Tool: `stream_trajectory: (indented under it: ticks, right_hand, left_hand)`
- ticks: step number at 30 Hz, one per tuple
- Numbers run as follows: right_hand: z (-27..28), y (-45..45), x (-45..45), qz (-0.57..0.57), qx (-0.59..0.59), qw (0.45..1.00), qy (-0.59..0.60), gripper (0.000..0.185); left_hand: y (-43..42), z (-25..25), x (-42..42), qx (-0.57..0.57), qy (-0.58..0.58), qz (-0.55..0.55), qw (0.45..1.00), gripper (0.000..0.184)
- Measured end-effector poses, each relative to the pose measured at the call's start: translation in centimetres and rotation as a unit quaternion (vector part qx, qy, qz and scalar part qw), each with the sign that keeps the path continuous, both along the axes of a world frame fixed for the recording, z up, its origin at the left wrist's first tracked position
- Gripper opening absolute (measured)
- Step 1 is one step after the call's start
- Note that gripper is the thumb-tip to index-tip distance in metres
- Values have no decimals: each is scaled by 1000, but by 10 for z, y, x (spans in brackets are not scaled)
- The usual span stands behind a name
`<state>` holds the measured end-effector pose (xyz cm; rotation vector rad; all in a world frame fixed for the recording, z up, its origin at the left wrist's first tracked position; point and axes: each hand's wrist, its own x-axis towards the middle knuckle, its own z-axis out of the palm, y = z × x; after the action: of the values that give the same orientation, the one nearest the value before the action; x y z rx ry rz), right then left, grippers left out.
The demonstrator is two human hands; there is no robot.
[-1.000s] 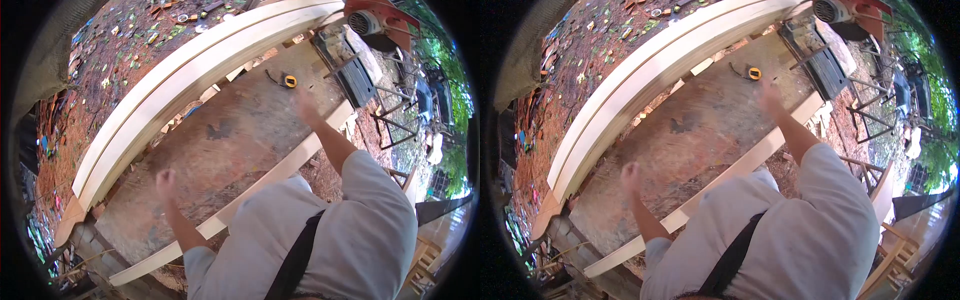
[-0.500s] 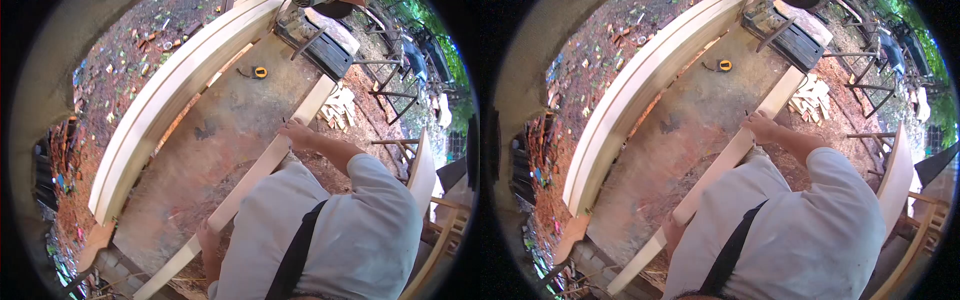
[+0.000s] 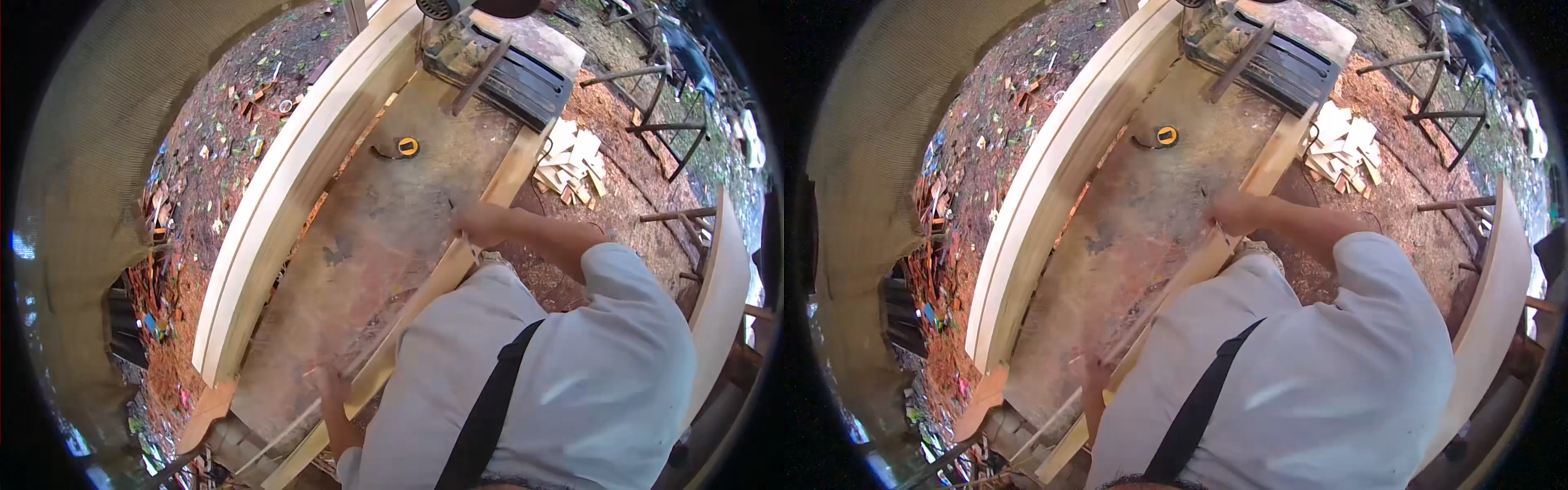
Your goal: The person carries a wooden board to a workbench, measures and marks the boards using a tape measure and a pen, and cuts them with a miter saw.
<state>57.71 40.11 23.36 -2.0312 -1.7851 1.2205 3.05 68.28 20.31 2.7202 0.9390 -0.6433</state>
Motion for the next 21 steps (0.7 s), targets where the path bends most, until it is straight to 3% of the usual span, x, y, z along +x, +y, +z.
stream_trajectory:
  ticks: [2,3,5,7,8,10,15,18,20,21]
  right_hand:
    - [23,-6,18,-132,155,976,-73,19]
    - [20,-6,31,-128,157,977,-72,19]
    - [9,-5,61,-127,333,917,-178,19]
    - [-5,-1,80,-172,359,892,-215,20]
    - [-16,2,90,-214,382,863,-252,21]
    - [-28,5,104,-238,352,862,-276,24]
    - [-32,-11,132,-273,273,906,-172,33]
    - [-53,-14,144,-272,317,895,-155,33]
    - [-64,-8,153,-270,312,892,-186,30]
    - [-68,-4,156,-275,312,884,-214,27]
  left_hand:
    - [-17,28,40,12,-18,41,999,41]
    - [-22,30,59,16,-66,25,997,37]
    - [-21,22,93,25,-113,8,993,34]
    - [-20,-8,122,154,-193,-67,967,37]
    - [-23,-8,140,155,-192,-63,967,37]
    - [-30,-4,173,-30,-133,107,985,40]
    - [-56,-8,220,87,-80,122,985,50]
    - [-65,-3,248,118,-27,158,980,52]
    - [-60,1,254,116,-33,136,983,54]
    - [-58,0,259,131,-43,146,980,45]
